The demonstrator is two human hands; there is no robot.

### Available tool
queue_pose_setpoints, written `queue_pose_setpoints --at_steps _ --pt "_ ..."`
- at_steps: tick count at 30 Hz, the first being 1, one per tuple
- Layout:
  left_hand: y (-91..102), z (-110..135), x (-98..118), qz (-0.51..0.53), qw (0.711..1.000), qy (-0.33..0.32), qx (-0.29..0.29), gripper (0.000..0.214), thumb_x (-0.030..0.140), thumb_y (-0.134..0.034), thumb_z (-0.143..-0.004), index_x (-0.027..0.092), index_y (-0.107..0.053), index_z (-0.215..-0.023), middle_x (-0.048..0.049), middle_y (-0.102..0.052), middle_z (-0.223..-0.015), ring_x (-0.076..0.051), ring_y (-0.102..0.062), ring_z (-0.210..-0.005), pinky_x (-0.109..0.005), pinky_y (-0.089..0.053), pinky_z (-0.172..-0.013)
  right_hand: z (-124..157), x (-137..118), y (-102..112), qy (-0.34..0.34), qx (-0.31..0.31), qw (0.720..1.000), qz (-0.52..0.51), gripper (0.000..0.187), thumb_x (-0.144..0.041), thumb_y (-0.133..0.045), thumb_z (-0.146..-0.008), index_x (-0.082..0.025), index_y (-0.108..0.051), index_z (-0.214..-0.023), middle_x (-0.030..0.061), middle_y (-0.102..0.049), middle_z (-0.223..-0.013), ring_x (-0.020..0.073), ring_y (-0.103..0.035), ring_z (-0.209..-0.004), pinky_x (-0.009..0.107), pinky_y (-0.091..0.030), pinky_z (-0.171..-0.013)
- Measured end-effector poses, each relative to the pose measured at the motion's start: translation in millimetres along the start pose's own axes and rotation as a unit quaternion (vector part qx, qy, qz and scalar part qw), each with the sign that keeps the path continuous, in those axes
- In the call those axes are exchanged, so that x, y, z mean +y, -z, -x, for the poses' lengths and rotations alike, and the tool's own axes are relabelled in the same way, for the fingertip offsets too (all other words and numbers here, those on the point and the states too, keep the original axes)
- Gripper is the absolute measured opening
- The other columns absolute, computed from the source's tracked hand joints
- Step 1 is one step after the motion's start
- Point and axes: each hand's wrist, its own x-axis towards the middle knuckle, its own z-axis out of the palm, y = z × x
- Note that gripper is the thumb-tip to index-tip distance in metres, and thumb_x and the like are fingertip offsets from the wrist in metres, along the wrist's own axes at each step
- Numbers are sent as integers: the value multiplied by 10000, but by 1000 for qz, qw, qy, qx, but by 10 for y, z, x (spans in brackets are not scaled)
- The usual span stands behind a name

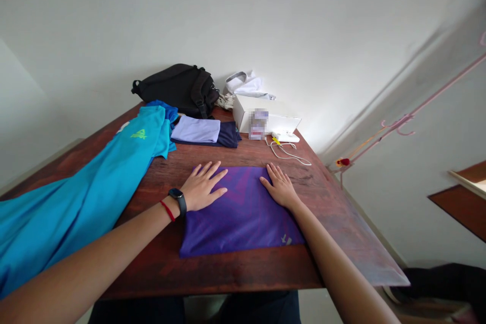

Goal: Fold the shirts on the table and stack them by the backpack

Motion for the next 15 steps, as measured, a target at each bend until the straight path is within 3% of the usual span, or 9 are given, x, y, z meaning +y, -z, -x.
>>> queue_pose_setpoints --at_steps 15 --pt "26 2 24 -13 1000 -3 -6 609 576 -420 -993 290 -411 -1530 -98 -267 -1643 -364 -289 -1485 -587 -239 -1184 -1 10 16 7 -2 1000 -1 756 -648 -240 -1002 -199 -194 -1608 24 -152 -1670 251 -115 -1545 509 -173 -1232"
